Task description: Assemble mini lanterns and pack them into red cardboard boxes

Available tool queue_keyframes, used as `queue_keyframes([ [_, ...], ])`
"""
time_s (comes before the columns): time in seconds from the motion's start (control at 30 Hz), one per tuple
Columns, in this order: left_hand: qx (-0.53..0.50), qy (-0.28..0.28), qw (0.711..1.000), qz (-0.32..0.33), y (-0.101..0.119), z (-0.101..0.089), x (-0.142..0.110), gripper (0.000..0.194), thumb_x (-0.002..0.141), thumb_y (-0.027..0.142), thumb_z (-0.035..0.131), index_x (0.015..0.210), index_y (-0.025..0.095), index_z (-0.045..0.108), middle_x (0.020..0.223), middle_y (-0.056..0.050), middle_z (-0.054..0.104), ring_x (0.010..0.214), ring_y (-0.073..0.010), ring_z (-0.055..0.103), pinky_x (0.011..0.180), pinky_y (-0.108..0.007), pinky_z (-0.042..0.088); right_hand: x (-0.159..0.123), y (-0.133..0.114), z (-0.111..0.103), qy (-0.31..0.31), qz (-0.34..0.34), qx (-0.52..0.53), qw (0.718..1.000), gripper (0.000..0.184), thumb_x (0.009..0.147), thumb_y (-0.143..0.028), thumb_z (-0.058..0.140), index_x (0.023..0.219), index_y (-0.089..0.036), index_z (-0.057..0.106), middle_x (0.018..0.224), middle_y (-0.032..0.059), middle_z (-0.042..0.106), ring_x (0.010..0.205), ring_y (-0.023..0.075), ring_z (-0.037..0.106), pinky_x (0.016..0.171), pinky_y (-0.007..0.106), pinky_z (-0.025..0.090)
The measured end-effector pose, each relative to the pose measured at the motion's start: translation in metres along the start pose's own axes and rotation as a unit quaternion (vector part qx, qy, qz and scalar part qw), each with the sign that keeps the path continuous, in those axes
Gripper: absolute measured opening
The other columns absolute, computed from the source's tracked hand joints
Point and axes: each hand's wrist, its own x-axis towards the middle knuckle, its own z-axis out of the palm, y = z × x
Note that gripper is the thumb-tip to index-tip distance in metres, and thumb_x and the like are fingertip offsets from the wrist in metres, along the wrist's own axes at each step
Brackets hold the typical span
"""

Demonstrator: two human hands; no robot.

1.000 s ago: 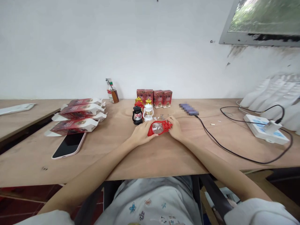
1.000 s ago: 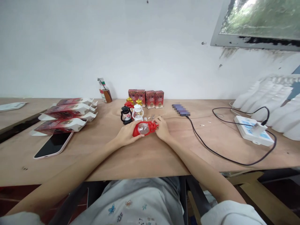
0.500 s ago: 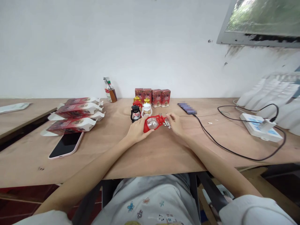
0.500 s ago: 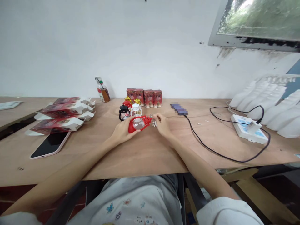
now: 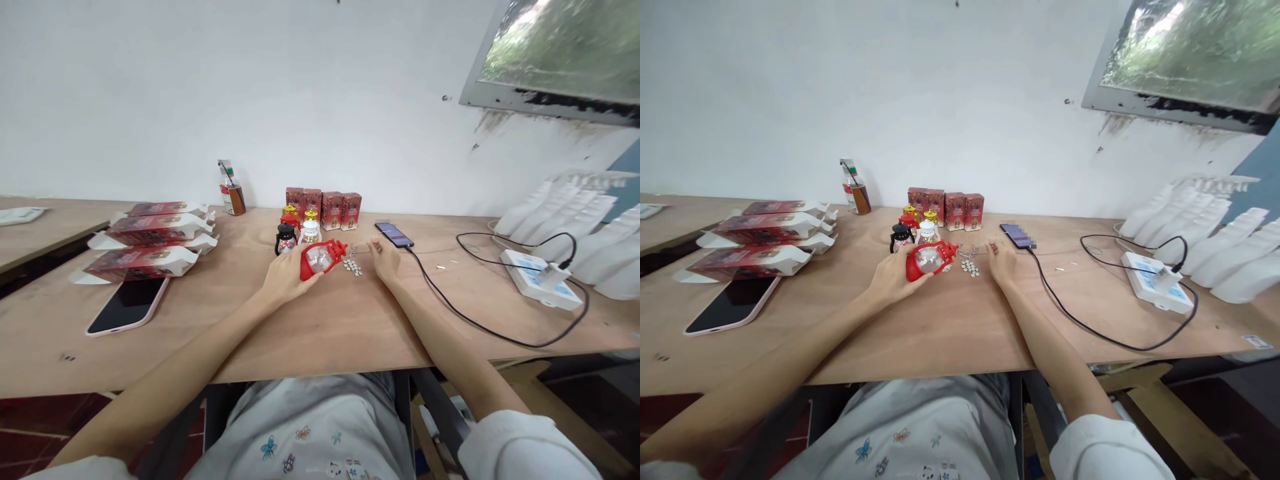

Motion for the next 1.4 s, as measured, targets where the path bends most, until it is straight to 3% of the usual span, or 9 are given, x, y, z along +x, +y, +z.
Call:
queue_keyframes([
  [0.17,0.013,0.039,0.999,0.009,-0.001,-0.004,0.001,0.059,0.08,0.051,0.056,0.122,0.015,0.039,0.111,-0.014,0.064,0.1,-0.0279,0.065,0.084,-0.037,0.051,0.005,-0.002,0.014,-0.104,-0.149,-0.153,0.971,0.024,0.09,-0.036,0.051,0.09,-0.02,0.069,0.092,0.0087,0.066,0.09,0.0219,0.054,0.081,0.033,0.032],
  [0.3,0.028,0.051,0.998,0.025,-0.002,-0.005,0.001,0.056,0.08,0.049,0.057,0.121,0.015,0.039,0.11,-0.013,0.064,0.098,-0.0272,0.065,0.081,-0.036,0.051,0.009,-0.005,0.016,-0.172,-0.165,-0.199,0.951,0.023,0.09,-0.034,0.051,0.093,-0.022,0.07,0.097,0.0083,0.066,0.096,0.0235,0.052,0.083,0.034,0.03],
  [0.47,0.032,0.052,0.998,0.033,-0.002,-0.006,0.001,0.054,0.08,0.048,0.058,0.12,0.016,0.04,0.11,-0.013,0.064,0.097,-0.027,0.065,0.08,-0.035,0.051,0.009,-0.009,0.012,-0.207,-0.161,-0.189,0.946,0.027,0.091,-0.037,0.05,0.095,-0.022,0.072,0.098,0.0088,0.066,0.096,0.0236,0.052,0.084,0.035,0.031],
  [0.77,0.054,0.054,0.996,0.038,-0.002,-0.007,0.003,0.055,0.08,0.049,0.057,0.12,0.016,0.039,0.107,-0.013,0.065,0.094,-0.0276,0.066,0.075,-0.035,0.05,0.008,-0.01,0.011,-0.215,-0.17,-0.158,0.949,0.034,0.089,-0.047,0.049,0.1,-0.024,0.072,0.102,0.0096,0.064,0.098,0.0237,0.053,0.085,0.036,0.033],
  [1.17,0.05,0.039,0.998,0.031,-0.001,-0.009,0.003,0.054,0.08,0.049,0.056,0.121,0.017,0.04,0.108,-0.012,0.065,0.095,-0.0277,0.065,0.077,-0.036,0.05,0.01,-0.007,0.009,-0.241,-0.128,-0.139,0.952,0.028,0.086,-0.044,0.055,0.101,-0.026,0.071,0.103,0.0079,0.064,0.102,0.024,0.052,0.089,0.037,0.035],
  [1.4,0.05,0.023,0.998,0.013,-0.001,-0.005,0.002,0.055,0.078,0.048,0.059,0.119,0.017,0.039,0.108,-0.012,0.063,0.095,-0.0277,0.065,0.078,-0.036,0.051,0.009,-0.005,0.014,-0.21,-0.138,-0.156,0.955,0.03,0.09,-0.041,0.049,0.101,-0.022,0.069,0.104,0.0104,0.063,0.101,0.025,0.052,0.087,0.038,0.036],
])
